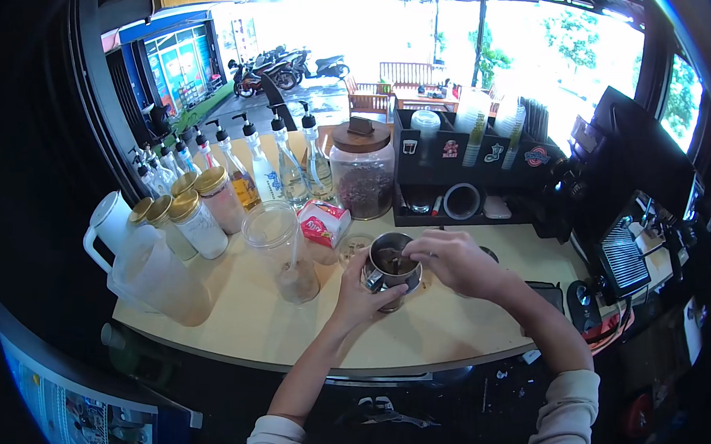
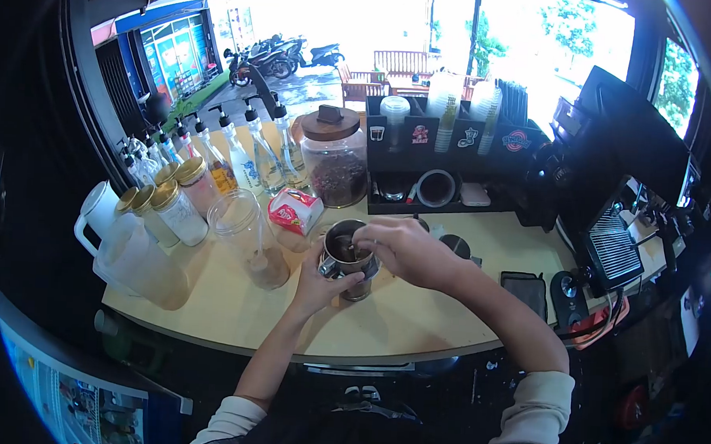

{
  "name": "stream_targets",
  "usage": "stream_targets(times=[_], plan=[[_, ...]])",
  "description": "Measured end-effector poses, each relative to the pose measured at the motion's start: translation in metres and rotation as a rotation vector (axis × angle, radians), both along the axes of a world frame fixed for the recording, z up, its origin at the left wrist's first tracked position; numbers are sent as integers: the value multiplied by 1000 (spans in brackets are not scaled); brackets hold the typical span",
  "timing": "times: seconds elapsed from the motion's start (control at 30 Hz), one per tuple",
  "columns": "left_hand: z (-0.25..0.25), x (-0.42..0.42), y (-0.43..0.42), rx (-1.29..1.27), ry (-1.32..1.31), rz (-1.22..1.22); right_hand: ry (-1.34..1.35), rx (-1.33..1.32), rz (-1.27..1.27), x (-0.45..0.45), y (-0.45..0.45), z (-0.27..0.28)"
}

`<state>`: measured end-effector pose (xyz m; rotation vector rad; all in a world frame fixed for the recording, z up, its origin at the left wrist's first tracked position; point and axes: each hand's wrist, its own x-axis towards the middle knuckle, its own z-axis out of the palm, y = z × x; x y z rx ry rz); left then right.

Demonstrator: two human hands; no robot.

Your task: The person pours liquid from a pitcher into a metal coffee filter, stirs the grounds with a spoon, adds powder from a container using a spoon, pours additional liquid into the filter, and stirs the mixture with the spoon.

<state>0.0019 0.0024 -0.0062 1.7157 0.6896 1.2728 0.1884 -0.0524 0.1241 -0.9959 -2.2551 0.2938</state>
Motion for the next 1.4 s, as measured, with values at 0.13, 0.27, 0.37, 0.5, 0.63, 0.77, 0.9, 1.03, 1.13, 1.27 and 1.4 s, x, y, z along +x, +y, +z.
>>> stream_targets(times=[0.13, 0.27, 0.37, 0.5, 0.63, 0.77, 0.9, 1.03, 1.13, 1.27, 1.4], plan=[[0, 0, 1, 17, -10, -3, -93, 5, -52, 5, -1, 9], [6, -1, -1, 17, -2, 5, -43, -82, -46, 9, 2, 1], [5, -1, -2, 2, -5, 0, -47, -8, -20, 8, 2, -1], [1, 0, -1, 56, 24, 21, -38, -35, -38, 8, 1, -1], [8, -2, -4, 19, 20, 4, -43, -12, -60, 11, 4, -4], [23, -4, -9, 10, 81, 23, -12, -5, -7, 10, 4, -5], [30, -4, -14, 195, 211, 213, -24, 17, 8, 12, 5, -7], [39, -7, -11, 264, 410, 257, -23, 63, 46, 11, 5, -6], [48, -12, -11, 141, 362, 149, -5, 11, 51, 15, 13, -10], [52, -16, -11, 150, 414, 159, -3, 18, 87, 14, 10, -7], [61, -5, -24, 127, 397, 219, -22, 73, 84, 13, 10, -9]])
